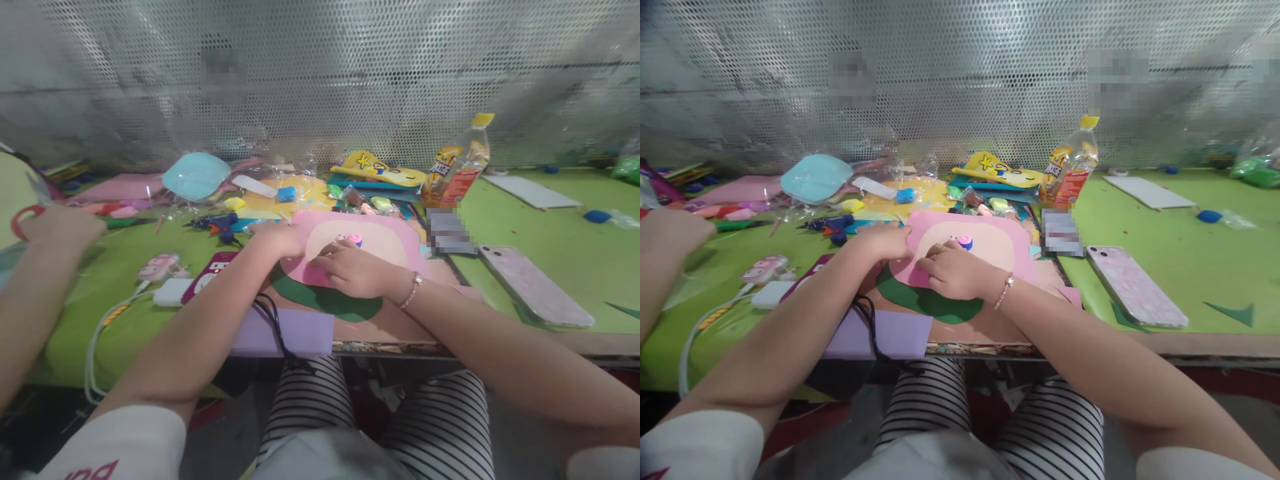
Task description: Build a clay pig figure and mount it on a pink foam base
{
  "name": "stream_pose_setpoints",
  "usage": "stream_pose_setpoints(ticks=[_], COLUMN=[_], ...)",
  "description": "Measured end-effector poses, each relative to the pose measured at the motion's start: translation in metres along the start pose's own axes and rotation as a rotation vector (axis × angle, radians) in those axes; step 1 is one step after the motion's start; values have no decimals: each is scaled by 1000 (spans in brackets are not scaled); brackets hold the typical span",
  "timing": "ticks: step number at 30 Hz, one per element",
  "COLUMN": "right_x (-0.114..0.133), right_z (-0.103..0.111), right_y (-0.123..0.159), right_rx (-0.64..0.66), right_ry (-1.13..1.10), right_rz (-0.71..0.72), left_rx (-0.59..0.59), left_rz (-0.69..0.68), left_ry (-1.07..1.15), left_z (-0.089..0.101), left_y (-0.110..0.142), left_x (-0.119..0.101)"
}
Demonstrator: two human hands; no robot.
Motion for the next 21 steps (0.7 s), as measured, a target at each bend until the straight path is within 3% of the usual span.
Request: stream_pose_setpoints(ticks=[10, 16, 21], right_x=[4, -6, 2], right_z=[-2, 11, 1], right_y=[-1, 1, -1], right_rx=[0, -109, -14], right_ry=[31, -75, -26], right_rz=[4, -128, -19], left_rx=[1, 7, 8], left_rz=[-8, -7, -14], left_ry=[-10, 5, 11], left_z=[1, 0, 1], left_y=[1, 0, 1], left_x=[-1, 0, -1])
Point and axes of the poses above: each hand's wrist, its own y-axis away from the middle knuckle, its own z-axis out of the back of the hand, x = y × z, the point moved 7 cm from there along -y, towards the middle knuckle, and after that the axes turned 3 degrees about y, right-handed, at the moved point
